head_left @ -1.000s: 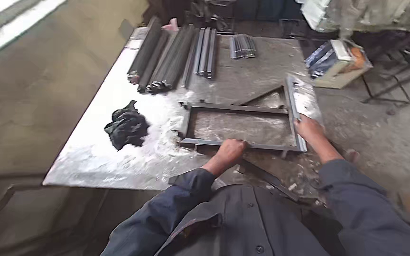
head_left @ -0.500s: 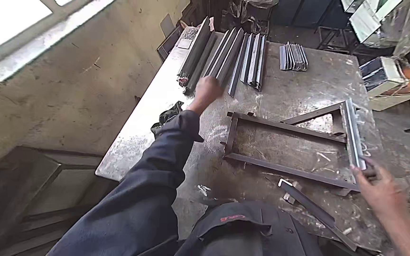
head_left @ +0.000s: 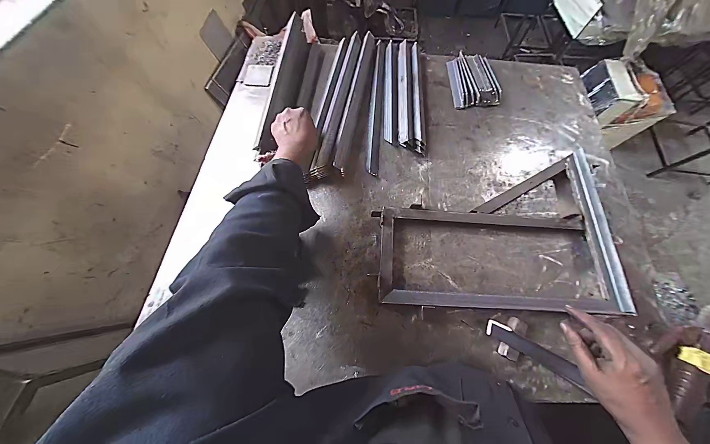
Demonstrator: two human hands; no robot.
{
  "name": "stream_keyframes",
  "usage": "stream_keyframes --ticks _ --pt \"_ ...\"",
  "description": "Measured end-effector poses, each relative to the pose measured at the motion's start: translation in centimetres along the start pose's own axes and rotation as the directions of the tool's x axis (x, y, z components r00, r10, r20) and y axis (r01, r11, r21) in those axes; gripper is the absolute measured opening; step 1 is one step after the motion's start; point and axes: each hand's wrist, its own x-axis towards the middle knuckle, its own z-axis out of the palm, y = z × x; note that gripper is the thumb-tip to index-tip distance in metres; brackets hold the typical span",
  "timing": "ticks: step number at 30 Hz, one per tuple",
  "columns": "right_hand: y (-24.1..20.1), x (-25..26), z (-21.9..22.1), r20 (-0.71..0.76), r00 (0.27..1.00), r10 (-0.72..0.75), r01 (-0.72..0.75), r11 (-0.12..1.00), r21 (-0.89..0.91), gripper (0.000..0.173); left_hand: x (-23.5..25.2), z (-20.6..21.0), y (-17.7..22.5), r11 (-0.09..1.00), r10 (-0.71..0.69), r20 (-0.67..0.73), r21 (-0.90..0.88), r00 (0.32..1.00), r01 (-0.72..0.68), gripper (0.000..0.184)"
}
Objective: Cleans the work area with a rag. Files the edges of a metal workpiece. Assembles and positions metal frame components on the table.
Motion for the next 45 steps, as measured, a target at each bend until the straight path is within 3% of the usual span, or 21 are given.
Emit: stream_keyframes --ticks 3,5,7,10,13,18,22,25,26,28,30,31,32,35,39,41,43,45 --pt "-0.4 1.2 0.1 0.003 0.999 -0.043 0.043 0.998 -0.038 0.041 1.9 0.8 4.4 0.956 0.267 -0.123 -0.089 0.956 -0.278 0.027" --pt "-1.0 2.2 0.4 -0.009 0.997 -0.08 0.08 0.996 -0.036 0.038 2.0 0.8 9.7 0.863 0.471 -0.123 -0.142 0.874 -0.485 0.028" --pt "-1.4 2.6 0.9 -0.033 0.992 -0.122 0.121 0.992 -0.028 0.035 1.9 1.4 15.9 0.773 0.582 -0.106 -0.235 0.806 -0.589 0.03" --pt "-1.5 2.4 1.4 -0.081 0.985 -0.149 0.15 0.989 -0.001 0.032 1.7 1.8 24.2 0.714 0.613 -0.027 -0.409 0.789 -0.569 0.028" --pt "-1.2 1.1 1.0 -0.091 0.989 -0.119 0.12 0.993 0.014 0.03 2.9 4.0 30.2 0.778 0.543 0.064 -0.414 0.837 -0.473 0.034" --pt "-0.7 -0.7 0.4 -0.053 0.999 -0.003 0.007 0.996 0.088 0.029 5.9 7.4 35.3 0.866 0.32 0.089 -0.432 0.943 -0.253 0.058" --pt "-2.2 -1.3 1.7 0.003 0.999 0.036 -0.036 0.979 0.203 0.024 8.5 9.3 36.9 0.895 0.285 0.057 -0.373 0.957 -0.244 0.05" --pt "-3.2 -0.8 2.1 0.027 1.0 -0.003 -0.003 0.968 0.25 0.021 8.2 7.9 36.3 0.85 0.23 0.126 -0.51 0.965 -0.135 0.04" --pt "-3.1 -0.4 1.9 0.026 0.999 -0.02 0.013 0.969 0.248 0.022 8.1 7.2 35.7 0.766 0.187 0.171 -0.642 0.967 -0.035 0.037" --pt "-2.9 -0.1 1.9 0.009 0.999 -0.037 0.034 0.969 0.246 0.025 7.6 5.7 33.6 0.386 0.193 0.331 -0.891 0.924 0.239 0.035" --pt "-2.8 -0.4 2.4 -0.024 0.998 -0.061 0.065 0.96 0.274 0.028 6.1 4.3 31.0 -0.018 0.326 0.414 -0.896 0.85 0.443 0.03" --pt "-3.0 -0.4 2.5 -0.039 0.996 -0.074 0.082 0.954 0.29 0.028 4.8 3.4 29.6 -0.142 0.399 0.415 -0.853 0.817 0.503 0.02" --pt "-3.3 -0.3 2.4 -0.048 0.995 -0.085 0.096 0.946 0.308 0.029 3.3 2.7 28.3 -0.191 0.427 0.405 -0.833 0.808 0.519 0.011" --pt "-3.6 -0.4 2.2 -0.125 0.984 -0.13 0.167 0.92 0.355 0.03 -2.8 0.2 23.6 -0.041 0.499 0.357 -0.901 0.79 0.433 0.005" --pt "-3.5 -2.0 1.4 -0.156 0.969 -0.19 0.239 0.876 0.419 0.029 -12.5 -1.4 13.4 0.117 0.657 0.231 -0.972 0.717 0.206 0.021" --pt "-3.7 -2.1 1.2 -0.157 0.958 -0.24 0.286 0.842 0.457 0.028 -17.3 -1.7 8.7 0.189 0.634 0.147 -0.981 0.759 0.033 0.019" --pt "-3.9 -2.1 1.0 -0.166 0.944 -0.286 0.331 0.809 0.486 0.027 -21.8 -1.5 5.6 0.399 0.572 0.1 -0.901 0.814 -0.17 0.016" --pt "-4.1 -2.5 0.8 -0.158 0.932 -0.327 0.36 0.773 0.522 0.027 -25.3 -0.1 3.2 0.642 0.53 0.125 -0.705 0.839 -0.301 0.021"
